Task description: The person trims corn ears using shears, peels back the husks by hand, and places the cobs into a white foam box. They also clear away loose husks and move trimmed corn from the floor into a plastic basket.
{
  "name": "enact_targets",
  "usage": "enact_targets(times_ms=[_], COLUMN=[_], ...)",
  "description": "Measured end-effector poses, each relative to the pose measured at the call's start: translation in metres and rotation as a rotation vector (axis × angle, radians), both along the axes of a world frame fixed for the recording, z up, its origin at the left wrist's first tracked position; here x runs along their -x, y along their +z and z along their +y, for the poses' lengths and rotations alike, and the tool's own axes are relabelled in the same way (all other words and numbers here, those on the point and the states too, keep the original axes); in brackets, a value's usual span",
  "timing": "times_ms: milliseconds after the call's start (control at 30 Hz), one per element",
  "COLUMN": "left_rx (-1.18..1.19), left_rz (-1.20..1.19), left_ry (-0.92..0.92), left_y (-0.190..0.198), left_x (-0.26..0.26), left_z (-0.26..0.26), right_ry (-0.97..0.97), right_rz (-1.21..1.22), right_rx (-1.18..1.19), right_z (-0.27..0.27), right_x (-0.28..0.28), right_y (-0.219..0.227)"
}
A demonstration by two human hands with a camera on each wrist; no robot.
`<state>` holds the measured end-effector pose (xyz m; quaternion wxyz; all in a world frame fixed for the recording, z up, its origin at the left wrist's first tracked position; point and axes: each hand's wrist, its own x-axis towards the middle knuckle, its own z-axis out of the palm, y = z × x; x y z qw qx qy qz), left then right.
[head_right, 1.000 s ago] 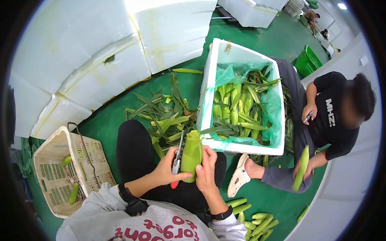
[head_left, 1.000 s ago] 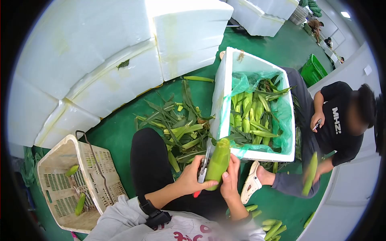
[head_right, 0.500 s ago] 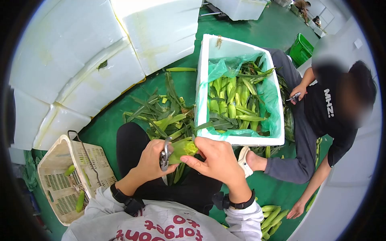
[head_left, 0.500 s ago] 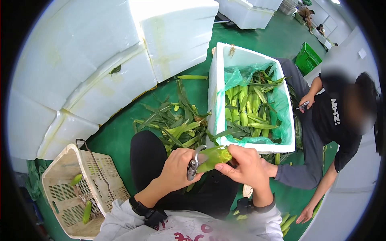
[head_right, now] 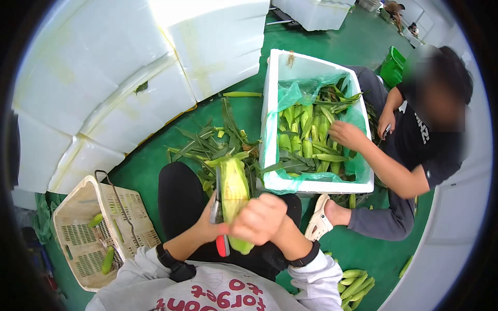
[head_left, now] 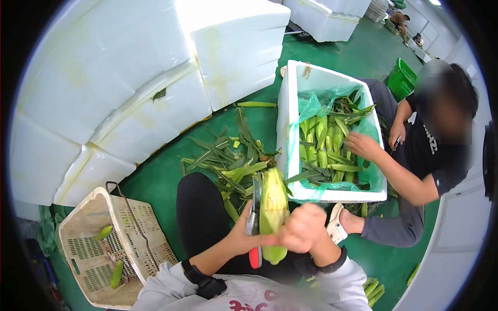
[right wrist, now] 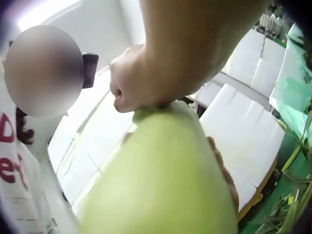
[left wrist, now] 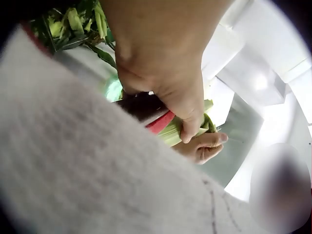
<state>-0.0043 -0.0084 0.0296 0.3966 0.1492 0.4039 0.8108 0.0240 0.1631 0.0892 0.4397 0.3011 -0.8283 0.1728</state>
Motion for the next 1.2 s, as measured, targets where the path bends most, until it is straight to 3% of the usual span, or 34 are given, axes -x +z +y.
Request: enact_targets(times_ms=[133, 233, 333, 433, 467, 567, 667, 700, 733, 767, 833, 933, 1200], left_rx=[0.138, 0.095, 0.170, 0.208, 0.394, 0.457, 0.518, 0.532, 0.492, 0.483, 0.663, 0.727, 0.351], left_rz=[0.171, 0.111, 0.161, 0.400, 0.574, 0.582, 0.819, 0.878, 0.538, 0.460, 0.537, 0.645, 0.198], left_ry=[0.007, 0.008, 0.078, 0.153, 0.086, -0.022, -0.017, -0.011, 0.091, 0.246, 0.237, 0.173, 0.067], left_y=[-0.014, -0.007, 0.007, 0.015, 0.016, 0.032, 0.034, 0.034, 0.048, 0.052, 0.076, 0.092, 0.078], left_x=[0.020, 0.015, 0.010, 0.011, 0.014, 0.017, 0.039, 0.047, 0.046, 0.050, 0.062, 0.067, 0.065], left_z=[-0.009, -0.002, 0.001, 0.001, -0.006, -0.011, -0.019, -0.020, -0.016, -0.012, -0.008, 0.001, -0.006], right_ry=[-0.019, -0.017, -0.104, -0.007, 0.120, 0.217, 0.223, 0.203, 0.189, 0.176, 0.168, 0.102, 0.198], right_rz=[-0.066, -0.080, -0.119, -0.383, -0.479, -0.602, -0.699, -0.711, -0.723, -0.737, -0.726, -0.736, -0.658], right_rx=[-0.018, -0.013, 0.211, 1.019, 1.158, 1.171, 1.286, 1.229, 1.171, 1.115, 1.061, 0.826, 1.029], right_z=[-0.012, -0.013, -0.017, -0.044, -0.045, -0.040, -0.031, -0.029, -0.028, -0.029, -0.036, -0.035, -0.042], right_x=[-0.021, -0.028, -0.028, -0.028, -0.034, -0.040, -0.044, -0.047, -0.051, -0.054, -0.057, -0.064, -0.068], right_y=[0.002, -0.003, -0.014, -0.039, -0.052, -0.059, -0.065, -0.064, -0.062, -0.060, -0.058, -0.060, -0.058])
